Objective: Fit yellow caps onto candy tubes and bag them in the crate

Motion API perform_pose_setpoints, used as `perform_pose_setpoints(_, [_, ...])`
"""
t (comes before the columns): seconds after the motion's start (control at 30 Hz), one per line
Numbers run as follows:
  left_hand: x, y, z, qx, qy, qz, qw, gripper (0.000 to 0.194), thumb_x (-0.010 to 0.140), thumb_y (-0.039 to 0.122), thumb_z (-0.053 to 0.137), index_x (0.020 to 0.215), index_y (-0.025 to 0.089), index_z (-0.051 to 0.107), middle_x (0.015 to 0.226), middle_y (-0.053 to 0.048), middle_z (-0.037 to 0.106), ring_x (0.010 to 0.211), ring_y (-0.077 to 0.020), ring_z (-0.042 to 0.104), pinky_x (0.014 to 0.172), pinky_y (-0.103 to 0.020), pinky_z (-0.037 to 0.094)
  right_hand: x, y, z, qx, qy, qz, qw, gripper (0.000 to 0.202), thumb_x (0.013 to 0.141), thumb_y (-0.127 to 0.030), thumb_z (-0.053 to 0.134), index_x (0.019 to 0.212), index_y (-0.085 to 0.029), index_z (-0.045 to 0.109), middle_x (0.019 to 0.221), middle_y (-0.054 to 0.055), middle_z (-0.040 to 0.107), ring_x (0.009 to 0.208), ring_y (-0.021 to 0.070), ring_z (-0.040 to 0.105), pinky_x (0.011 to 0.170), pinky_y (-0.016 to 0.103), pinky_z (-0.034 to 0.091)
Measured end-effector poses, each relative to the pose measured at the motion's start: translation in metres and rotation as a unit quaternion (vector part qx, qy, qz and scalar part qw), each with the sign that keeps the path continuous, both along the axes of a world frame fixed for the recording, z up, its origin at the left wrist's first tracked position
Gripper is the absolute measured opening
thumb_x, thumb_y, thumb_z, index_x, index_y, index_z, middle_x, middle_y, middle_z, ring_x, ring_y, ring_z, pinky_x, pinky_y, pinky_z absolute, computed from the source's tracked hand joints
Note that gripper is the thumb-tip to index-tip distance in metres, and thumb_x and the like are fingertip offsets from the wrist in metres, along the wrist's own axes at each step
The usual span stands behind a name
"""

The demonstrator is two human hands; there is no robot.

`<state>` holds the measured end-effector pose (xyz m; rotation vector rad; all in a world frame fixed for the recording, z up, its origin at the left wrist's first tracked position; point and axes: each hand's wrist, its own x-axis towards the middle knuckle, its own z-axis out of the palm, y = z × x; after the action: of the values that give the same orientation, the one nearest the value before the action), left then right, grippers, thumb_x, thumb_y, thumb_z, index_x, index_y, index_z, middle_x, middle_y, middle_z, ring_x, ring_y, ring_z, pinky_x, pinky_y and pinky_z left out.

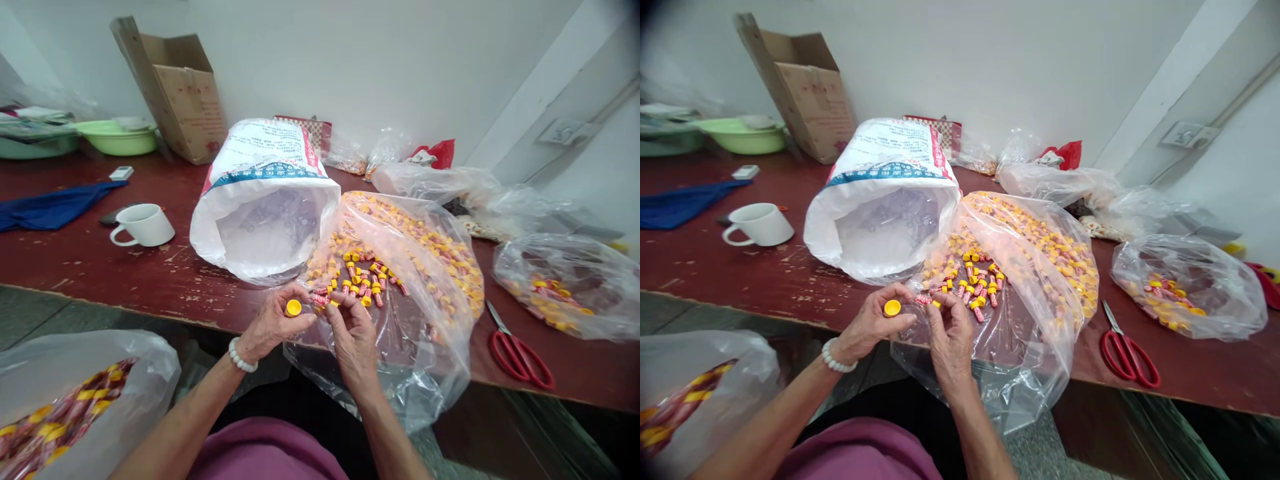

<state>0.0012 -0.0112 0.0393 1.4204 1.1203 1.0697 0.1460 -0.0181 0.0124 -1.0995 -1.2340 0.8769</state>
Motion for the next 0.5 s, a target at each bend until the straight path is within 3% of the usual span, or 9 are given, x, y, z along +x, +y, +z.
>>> perform_pose_setpoints(0.1, [0.001, -0.003, -0.005, -0.065, -0.078, -0.007, 0.995, 0.021, 0.075, 0.034, 0.063, 0.088, 0.019, 0.056, 0.059, 0.005, 0.052, 0.040, -0.0050, 0.032, 0.041, -0.018, 0.025, 0.000, -0.003, 0.000, -0.022, 0.039, -0.018, 0.999, 0.028, 0.082, -0.037, 0.060, 0.100, -0.016, 0.060, 0.094, 0.007, 0.067, 0.084, 0.0170, 0.063, 0.078, 0.034, 0.052])
perform_pose_setpoints(0.2, [-0.001, -0.004, -0.006, -0.044, -0.031, -0.011, 0.999, 0.024, 0.072, 0.032, 0.067, 0.090, 0.018, 0.064, 0.073, 0.001, 0.060, 0.049, -0.0067, 0.040, 0.046, -0.020, 0.031, 0.008, -0.003, 0.007, 0.010, 0.001, -0.020, 1.000, 0.025, 0.084, -0.034, 0.058, 0.103, -0.018, 0.059, 0.097, 0.006, 0.067, 0.085, 0.0160, 0.063, 0.078, 0.032, 0.052])
perform_pose_setpoints(0.3, [-0.006, -0.007, -0.004, -0.026, 0.025, -0.035, 0.999, 0.024, 0.072, 0.031, 0.067, 0.092, 0.017, 0.070, 0.071, 0.000, 0.059, 0.059, -0.0105, 0.045, 0.055, -0.022, 0.035, 0.018, -0.003, 0.021, 0.084, -0.134, 0.042, 0.987, 0.020, 0.087, -0.026, 0.055, 0.105, -0.021, 0.060, 0.101, 0.006, 0.066, 0.093, 0.0162, 0.062, 0.083, 0.032, 0.050])
perform_pose_setpoints(0.4, [-0.010, -0.009, -0.003, -0.037, 0.020, -0.051, 0.998, 0.024, 0.073, 0.032, 0.066, 0.090, 0.016, 0.070, 0.069, 0.000, 0.058, 0.061, -0.0112, 0.044, 0.055, -0.022, 0.033, 0.025, -0.003, 0.037, 0.164, -0.246, 0.120, 0.948, 0.023, 0.089, -0.018, 0.050, 0.108, -0.023, 0.060, 0.107, 0.005, 0.065, 0.102, 0.0162, 0.059, 0.092, 0.033, 0.046])
perform_pose_setpoints(0.5, [-0.010, -0.010, -0.004, -0.045, -0.012, -0.073, 0.996, 0.020, 0.074, 0.031, 0.065, 0.082, 0.013, 0.069, 0.063, 0.002, 0.052, 0.058, -0.0093, 0.040, 0.054, -0.021, 0.030, 0.025, -0.004, 0.047, 0.187, -0.298, 0.202, 0.914, 0.032, 0.090, -0.013, 0.045, 0.117, -0.024, 0.056, 0.111, 0.005, 0.064, 0.105, 0.0166, 0.057, 0.093, 0.035, 0.044])
